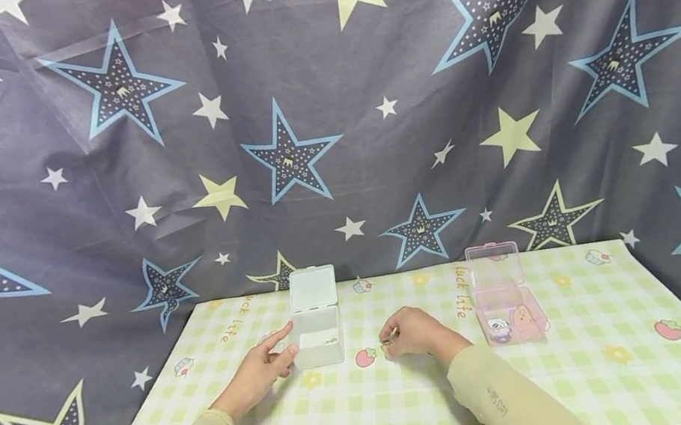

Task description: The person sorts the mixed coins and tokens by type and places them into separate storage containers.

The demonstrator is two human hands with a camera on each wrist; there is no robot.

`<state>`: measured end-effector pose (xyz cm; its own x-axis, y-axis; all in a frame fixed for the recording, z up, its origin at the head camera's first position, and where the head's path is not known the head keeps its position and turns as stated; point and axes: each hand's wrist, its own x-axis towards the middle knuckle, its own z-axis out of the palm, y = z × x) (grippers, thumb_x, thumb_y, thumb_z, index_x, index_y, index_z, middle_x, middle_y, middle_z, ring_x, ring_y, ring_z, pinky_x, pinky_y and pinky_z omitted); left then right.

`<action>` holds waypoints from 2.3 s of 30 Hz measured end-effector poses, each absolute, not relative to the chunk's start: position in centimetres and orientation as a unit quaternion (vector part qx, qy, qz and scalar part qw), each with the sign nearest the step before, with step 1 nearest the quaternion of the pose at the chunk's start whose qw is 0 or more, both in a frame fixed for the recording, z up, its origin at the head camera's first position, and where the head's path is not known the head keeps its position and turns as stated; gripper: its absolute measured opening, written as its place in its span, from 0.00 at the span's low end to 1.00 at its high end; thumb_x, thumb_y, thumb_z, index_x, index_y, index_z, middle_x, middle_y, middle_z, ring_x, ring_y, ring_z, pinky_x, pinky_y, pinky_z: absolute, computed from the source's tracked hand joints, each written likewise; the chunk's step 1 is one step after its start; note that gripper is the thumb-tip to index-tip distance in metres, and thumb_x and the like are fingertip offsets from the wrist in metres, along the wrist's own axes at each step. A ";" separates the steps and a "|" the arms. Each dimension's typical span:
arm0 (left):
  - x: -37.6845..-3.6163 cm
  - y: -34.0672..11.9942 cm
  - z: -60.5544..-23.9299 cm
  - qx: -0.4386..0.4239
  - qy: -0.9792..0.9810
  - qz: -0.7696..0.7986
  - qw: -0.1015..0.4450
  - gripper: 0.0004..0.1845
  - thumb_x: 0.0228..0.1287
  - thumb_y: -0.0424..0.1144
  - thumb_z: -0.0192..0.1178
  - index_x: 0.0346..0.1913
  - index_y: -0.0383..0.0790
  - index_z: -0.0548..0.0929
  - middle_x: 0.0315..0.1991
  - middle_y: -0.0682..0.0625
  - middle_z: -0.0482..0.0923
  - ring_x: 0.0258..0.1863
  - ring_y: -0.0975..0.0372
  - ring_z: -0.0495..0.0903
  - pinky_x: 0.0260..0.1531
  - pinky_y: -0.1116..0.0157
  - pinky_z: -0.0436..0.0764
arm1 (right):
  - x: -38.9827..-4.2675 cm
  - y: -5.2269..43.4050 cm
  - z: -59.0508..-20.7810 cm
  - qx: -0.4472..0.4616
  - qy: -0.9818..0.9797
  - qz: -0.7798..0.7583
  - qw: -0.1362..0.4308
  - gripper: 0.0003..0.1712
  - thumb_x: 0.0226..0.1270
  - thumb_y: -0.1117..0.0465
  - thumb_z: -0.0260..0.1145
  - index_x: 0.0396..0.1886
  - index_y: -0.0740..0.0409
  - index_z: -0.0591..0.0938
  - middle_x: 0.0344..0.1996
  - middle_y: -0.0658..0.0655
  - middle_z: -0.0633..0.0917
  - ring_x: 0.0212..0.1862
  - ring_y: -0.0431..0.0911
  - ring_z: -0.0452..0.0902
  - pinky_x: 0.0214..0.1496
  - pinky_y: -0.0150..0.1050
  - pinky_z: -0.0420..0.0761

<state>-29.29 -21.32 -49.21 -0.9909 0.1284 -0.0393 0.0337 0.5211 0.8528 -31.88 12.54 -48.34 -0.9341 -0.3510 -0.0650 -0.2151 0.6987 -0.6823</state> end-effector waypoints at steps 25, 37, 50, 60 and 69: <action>-29.2 -21.3 -49.2 0.043 0.879 0.472 0.048 0.32 0.80 0.52 0.62 0.82 0.57 0.69 0.59 0.41 0.86 0.47 0.56 0.89 0.43 0.61 0.81 | -31.4 11.7 -48.1 -0.157 0.941 -0.293 0.064 0.08 0.61 0.65 0.82 0.33 0.52 0.89 0.29 0.46 0.84 0.34 0.40 0.74 0.43 0.37 0.77; -29.1 -21.2 -49.2 0.043 0.878 0.473 0.051 0.31 0.81 0.50 0.61 0.82 0.57 0.69 0.54 0.44 0.89 0.46 0.56 0.89 0.45 0.58 0.82 | -31.4 11.6 -47.7 -0.141 0.956 -0.245 0.078 0.09 0.63 0.61 0.81 0.31 0.53 0.86 0.31 0.48 0.84 0.34 0.42 0.73 0.47 0.40 0.79; -29.4 -21.3 -49.5 0.044 0.878 0.474 0.049 0.32 0.80 0.51 0.62 0.82 0.58 0.70 0.56 0.43 0.88 0.45 0.56 0.89 0.43 0.60 0.82 | -31.1 11.9 -47.7 -0.144 0.936 -0.314 0.073 0.12 0.60 0.66 0.82 0.30 0.55 0.83 0.27 0.48 0.81 0.32 0.42 0.72 0.40 0.37 0.73; -29.3 -21.4 -49.5 0.046 0.879 0.473 0.047 0.32 0.81 0.50 0.62 0.82 0.56 0.69 0.58 0.41 0.86 0.45 0.56 0.89 0.42 0.60 0.81 | -31.1 12.7 -47.2 -0.174 0.923 -0.334 0.084 0.07 0.64 0.70 0.77 0.32 0.54 0.90 0.30 0.48 0.88 0.33 0.40 0.77 0.38 0.35 0.78; -29.2 -21.3 -49.2 0.048 0.877 0.475 0.051 0.32 0.81 0.51 0.61 0.83 0.55 0.68 0.59 0.40 0.86 0.47 0.55 0.89 0.45 0.59 0.82 | -31.5 13.1 -46.5 -0.164 0.923 -0.340 0.077 0.06 0.69 0.66 0.74 0.42 0.57 0.94 0.39 0.50 0.93 0.38 0.39 0.82 0.46 0.38 0.83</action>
